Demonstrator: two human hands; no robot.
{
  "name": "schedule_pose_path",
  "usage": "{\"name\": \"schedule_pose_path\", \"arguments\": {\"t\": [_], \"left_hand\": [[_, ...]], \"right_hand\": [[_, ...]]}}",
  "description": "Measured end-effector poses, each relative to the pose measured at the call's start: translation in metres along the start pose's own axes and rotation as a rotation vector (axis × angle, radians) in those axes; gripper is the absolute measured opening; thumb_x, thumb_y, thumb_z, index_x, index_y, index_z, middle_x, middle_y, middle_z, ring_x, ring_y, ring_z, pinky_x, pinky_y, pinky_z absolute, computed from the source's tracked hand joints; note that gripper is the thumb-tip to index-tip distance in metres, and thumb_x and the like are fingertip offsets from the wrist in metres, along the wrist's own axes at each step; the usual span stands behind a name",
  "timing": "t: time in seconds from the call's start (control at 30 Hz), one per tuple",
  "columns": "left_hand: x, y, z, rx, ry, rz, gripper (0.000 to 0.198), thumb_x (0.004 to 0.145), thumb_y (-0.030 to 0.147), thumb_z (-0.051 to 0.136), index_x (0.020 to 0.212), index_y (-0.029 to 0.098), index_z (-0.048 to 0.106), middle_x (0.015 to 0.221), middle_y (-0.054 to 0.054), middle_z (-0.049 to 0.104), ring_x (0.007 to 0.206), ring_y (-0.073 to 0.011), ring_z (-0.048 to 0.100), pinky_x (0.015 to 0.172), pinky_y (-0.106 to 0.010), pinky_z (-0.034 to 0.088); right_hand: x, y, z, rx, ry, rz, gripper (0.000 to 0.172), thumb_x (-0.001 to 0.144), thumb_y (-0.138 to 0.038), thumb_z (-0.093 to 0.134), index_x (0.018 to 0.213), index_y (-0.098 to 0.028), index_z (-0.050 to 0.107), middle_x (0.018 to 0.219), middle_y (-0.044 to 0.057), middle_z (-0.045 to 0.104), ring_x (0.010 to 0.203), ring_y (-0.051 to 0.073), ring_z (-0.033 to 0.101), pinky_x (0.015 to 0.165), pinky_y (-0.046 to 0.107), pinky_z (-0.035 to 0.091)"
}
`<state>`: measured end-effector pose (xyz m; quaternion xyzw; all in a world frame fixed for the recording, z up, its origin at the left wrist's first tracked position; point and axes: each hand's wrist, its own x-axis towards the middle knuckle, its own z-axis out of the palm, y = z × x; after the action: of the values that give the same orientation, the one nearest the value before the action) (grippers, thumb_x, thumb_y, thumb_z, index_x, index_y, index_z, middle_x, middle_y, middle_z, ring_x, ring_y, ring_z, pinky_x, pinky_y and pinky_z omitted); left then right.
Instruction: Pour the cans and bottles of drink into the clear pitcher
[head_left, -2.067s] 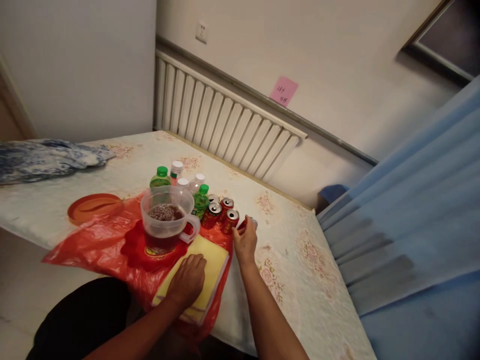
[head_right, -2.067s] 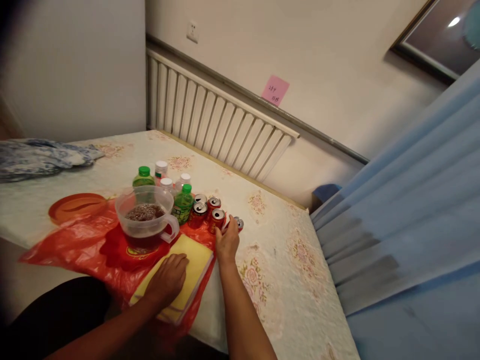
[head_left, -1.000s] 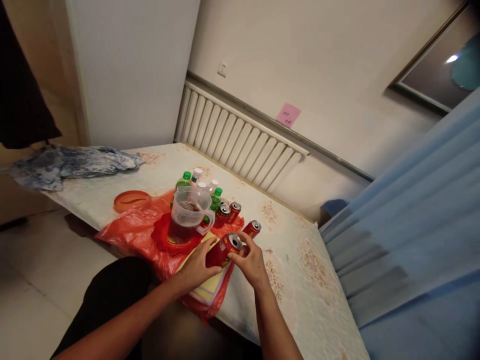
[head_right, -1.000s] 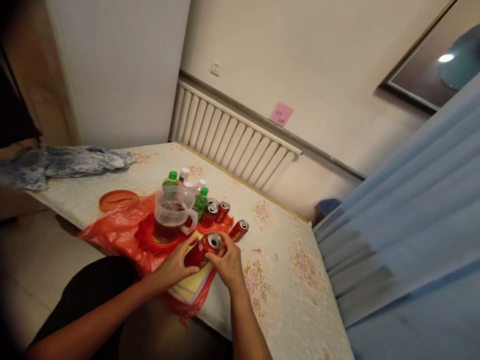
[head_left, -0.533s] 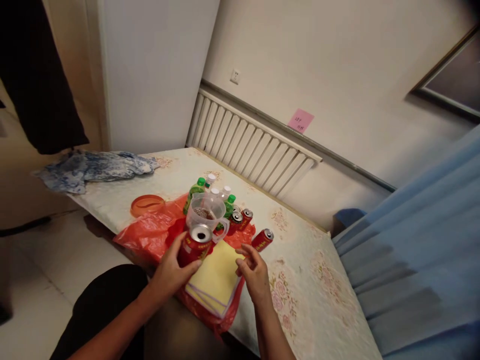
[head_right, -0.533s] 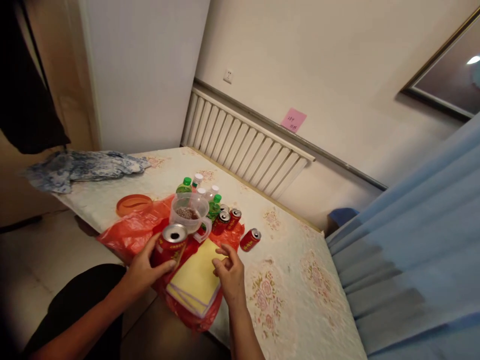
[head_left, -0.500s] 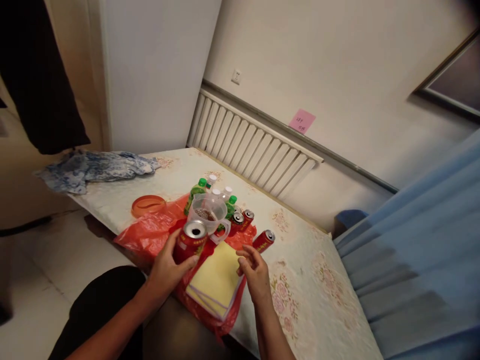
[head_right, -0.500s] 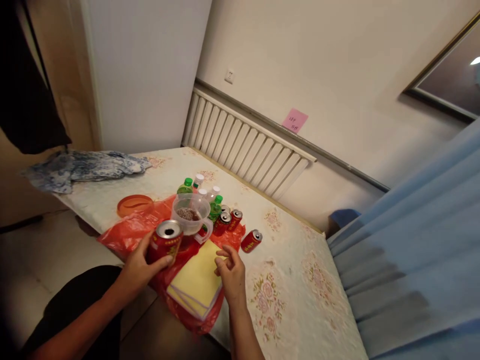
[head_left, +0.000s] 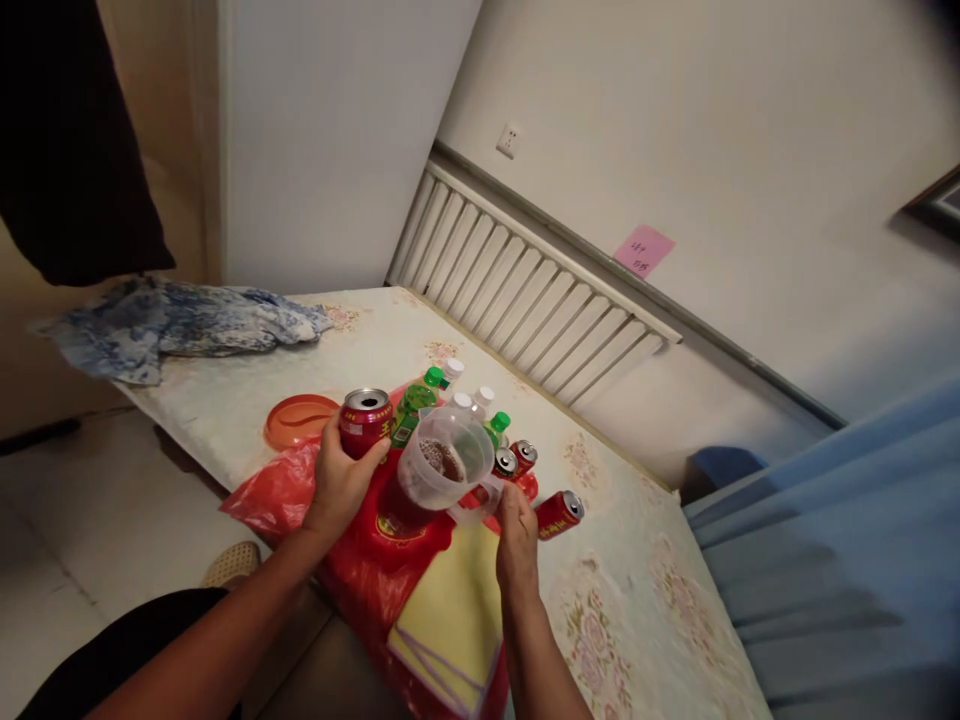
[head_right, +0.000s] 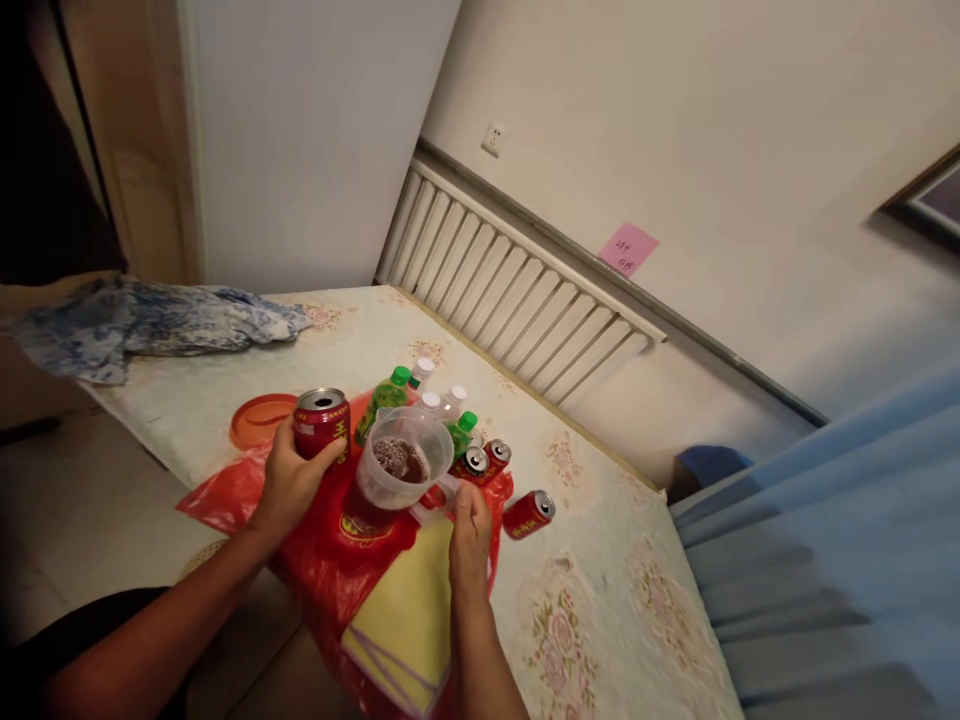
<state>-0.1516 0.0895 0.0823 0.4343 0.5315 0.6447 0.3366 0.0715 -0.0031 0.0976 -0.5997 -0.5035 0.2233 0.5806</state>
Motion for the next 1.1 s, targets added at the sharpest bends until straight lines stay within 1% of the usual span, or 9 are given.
{"name": "schedule_pose_path", "arguments": {"t": [0.1, 0.17, 0.27, 0.33, 0.47, 0.63, 0.8, 0.93, 1.1], "left_hand": [[0.01, -0.017, 0.0, -0.039, -0.06, -0.012, 0.062, 0.07, 0.037, 0.073, 0.125, 0.019, 0.052, 0.121, -0.01, 0.064, 0.113, -0.0282, 0.062, 0.102, -0.043, 0.047], [0.015, -0.025, -0.002, -0.067, -0.117, -0.035, 0.061, 0.07, 0.037, 0.074, 0.125, 0.019, 0.052, 0.119, -0.009, 0.065, 0.11, -0.0279, 0.063, 0.1, -0.043, 0.048], [0.023, -0.028, -0.005, -0.09, -0.161, -0.061, 0.063, 0.069, 0.036, 0.074, 0.125, 0.019, 0.051, 0.118, -0.009, 0.065, 0.108, -0.0271, 0.063, 0.098, -0.042, 0.049], [0.027, -0.027, -0.007, -0.09, -0.154, -0.075, 0.063, 0.068, 0.036, 0.074, 0.124, 0.018, 0.051, 0.117, -0.009, 0.065, 0.108, -0.0272, 0.063, 0.097, -0.041, 0.049], [0.031, -0.024, -0.009, -0.103, -0.153, -0.071, 0.063, 0.066, 0.034, 0.074, 0.123, 0.018, 0.051, 0.12, -0.01, 0.063, 0.112, -0.0279, 0.062, 0.1, -0.043, 0.047], [0.026, -0.025, -0.003, -0.136, -0.223, -0.09, 0.07, 0.065, 0.029, 0.074, 0.128, 0.019, 0.046, 0.128, -0.011, 0.06, 0.12, -0.0282, 0.058, 0.106, -0.045, 0.043], [0.015, -0.027, 0.008, -0.157, -0.417, -0.063, 0.07, 0.065, 0.029, 0.074, 0.128, 0.019, 0.046, 0.127, -0.011, 0.061, 0.12, -0.0292, 0.059, 0.106, -0.047, 0.044], [0.007, -0.03, 0.017, -0.135, -0.539, -0.025, 0.07, 0.063, 0.028, 0.073, 0.127, 0.019, 0.046, 0.127, -0.011, 0.061, 0.118, -0.03, 0.059, 0.105, -0.049, 0.045], [0.0, -0.036, 0.027, -0.119, -0.642, -0.002, 0.071, 0.063, 0.027, 0.072, 0.128, 0.019, 0.044, 0.127, -0.012, 0.06, 0.118, -0.0296, 0.059, 0.104, -0.048, 0.046]], "right_hand": [[0.007, 0.005, 0.015, 0.148, -0.09, 0.03, 0.046, 0.094, -0.056, 0.045, 0.065, -0.021, 0.053, 0.06, -0.002, 0.054, 0.058, 0.014, 0.05, 0.058, 0.027, 0.041], [0.01, 0.008, 0.024, 0.261, -0.071, 0.066, 0.046, 0.09, -0.056, 0.051, 0.06, -0.023, 0.042, 0.051, -0.007, 0.039, 0.048, 0.011, 0.036, 0.05, 0.025, 0.033], [0.013, 0.008, 0.036, 0.404, 0.016, 0.114, 0.046, 0.084, -0.052, 0.059, 0.06, -0.025, 0.032, 0.049, -0.011, 0.024, 0.044, 0.008, 0.02, 0.044, 0.023, 0.022], [0.014, 0.004, 0.041, 0.431, 0.079, 0.125, 0.046, 0.081, -0.049, 0.063, 0.06, -0.025, 0.031, 0.05, -0.012, 0.021, 0.045, 0.007, 0.015, 0.043, 0.023, 0.017], [0.018, -0.015, 0.042, 0.362, 0.123, 0.123, 0.045, 0.079, -0.048, 0.064, 0.058, -0.024, 0.032, 0.05, -0.011, 0.022, 0.045, 0.007, 0.017, 0.043, 0.023, 0.016], [0.023, -0.055, 0.02, 0.339, 0.132, 0.122, 0.045, 0.08, -0.047, 0.064, 0.057, -0.024, 0.032, 0.049, -0.012, 0.021, 0.043, 0.007, 0.016, 0.041, 0.023, 0.017], [0.026, -0.088, -0.016, 0.195, 0.097, 0.103, 0.048, 0.082, -0.047, 0.065, 0.055, -0.023, 0.033, 0.049, -0.01, 0.024, 0.043, 0.007, 0.02, 0.042, 0.023, 0.019], [0.025, -0.098, -0.041, 0.081, 0.046, 0.114, 0.052, 0.082, -0.05, 0.066, 0.052, -0.023, 0.032, 0.047, -0.01, 0.025, 0.044, 0.007, 0.021, 0.042, 0.024, 0.018], [0.026, -0.095, -0.064, -0.048, -0.035, 0.163, 0.054, 0.078, -0.057, 0.068, 0.05, -0.022, 0.038, 0.045, -0.009, 0.028, 0.043, 0.007, 0.022, 0.043, 0.024, 0.018]]}}
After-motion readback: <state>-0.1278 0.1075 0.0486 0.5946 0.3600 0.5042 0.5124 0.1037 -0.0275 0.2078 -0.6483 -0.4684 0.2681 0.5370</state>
